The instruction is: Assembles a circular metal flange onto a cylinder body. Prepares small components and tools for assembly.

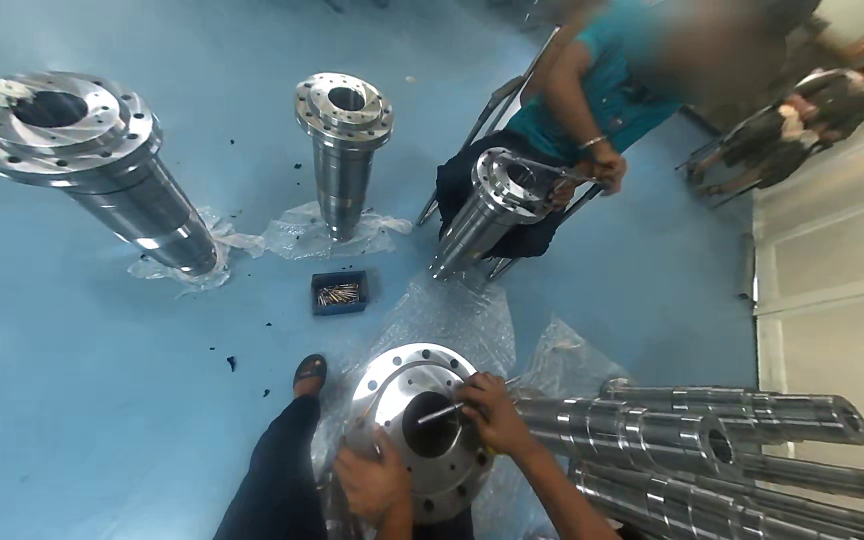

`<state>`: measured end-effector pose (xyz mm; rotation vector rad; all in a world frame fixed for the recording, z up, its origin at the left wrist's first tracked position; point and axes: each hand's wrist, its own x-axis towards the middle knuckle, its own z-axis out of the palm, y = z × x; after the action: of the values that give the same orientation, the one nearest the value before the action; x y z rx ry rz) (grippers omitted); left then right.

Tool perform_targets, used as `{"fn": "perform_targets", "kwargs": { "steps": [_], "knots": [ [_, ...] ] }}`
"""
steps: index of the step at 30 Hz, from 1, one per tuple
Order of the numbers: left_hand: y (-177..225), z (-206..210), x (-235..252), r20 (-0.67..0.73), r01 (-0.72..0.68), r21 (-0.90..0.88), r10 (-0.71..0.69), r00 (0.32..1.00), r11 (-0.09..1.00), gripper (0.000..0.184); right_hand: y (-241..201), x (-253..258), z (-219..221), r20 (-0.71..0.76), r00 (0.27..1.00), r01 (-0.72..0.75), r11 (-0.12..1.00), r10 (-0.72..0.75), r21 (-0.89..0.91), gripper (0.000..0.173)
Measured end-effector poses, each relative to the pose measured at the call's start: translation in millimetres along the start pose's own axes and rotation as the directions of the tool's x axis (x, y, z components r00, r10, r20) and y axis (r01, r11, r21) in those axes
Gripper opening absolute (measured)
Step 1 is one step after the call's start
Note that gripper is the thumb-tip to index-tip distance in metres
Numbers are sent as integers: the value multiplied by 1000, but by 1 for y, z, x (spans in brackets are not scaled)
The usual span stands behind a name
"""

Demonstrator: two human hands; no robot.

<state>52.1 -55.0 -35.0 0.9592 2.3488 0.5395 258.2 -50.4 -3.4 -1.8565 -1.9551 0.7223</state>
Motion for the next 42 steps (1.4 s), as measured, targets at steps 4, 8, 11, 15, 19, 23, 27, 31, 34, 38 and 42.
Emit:
{"fn": "perform_targets", "kwargs": {
  "steps": [4, 8, 11, 15, 19, 23, 27, 31, 34, 38, 42],
  "knots": [
    [-2, 1, -3, -38, -28, -1, 28, 999, 1000, 70, -4, -13, 29, -282, 957, -18, 963, -61, -267, 30],
    [-3, 1, -1, -25, -19, 8, 19, 1000, 1000, 70, -17, -11, 55, -476, 879, -182, 900, -32, -396, 30],
    [-4, 2, -1, -16, -19, 7, 19, 1000, 1000, 72, -31, -8, 61, -541, 837, -309, 886, 80, -347, 28],
    [-4, 5, -1, -18, 1, 0, -1, 1000, 1000, 75, -52, 0, 63, -580, 779, -468, 837, 239, -283, 26],
    [-3, 1, -1, -76, -28, 0, 28, 997, 1000, 70, -74, 11, 64, -581, 679, -649, 738, 449, -187, 26],
    [2, -10, -1, -47, -9, -5, 8, 999, 1000, 66, -84, 19, 64, -580, 610, -717, 688, 540, -114, 26],
    [2, -6, -1, -60, -21, -26, 19, 998, 999, 67, -64, 11, 70, -669, 649, -554, 828, 364, -87, 24],
    [-5, 5, 0, -48, -42, 8, 42, 998, 999, 71, -23, -4, 59, -567, 819, -222, 961, 93, -163, 34],
    [-4, 1, 0, -9, -28, 3, 28, 1000, 1000, 71, -4, -13, 35, -325, 946, -60, 987, 8, -150, 38],
    [-2, 1, -1, -21, -17, -2, 17, 1000, 1000, 70, -3, -15, 13, -116, 991, -78, 987, 62, -142, 40],
    [-4, 2, -1, -19, -3, -3, 3, 1000, 1000, 72, -27, -14, 29, -262, 932, -292, 948, 251, -129, 41]
  ]
}}
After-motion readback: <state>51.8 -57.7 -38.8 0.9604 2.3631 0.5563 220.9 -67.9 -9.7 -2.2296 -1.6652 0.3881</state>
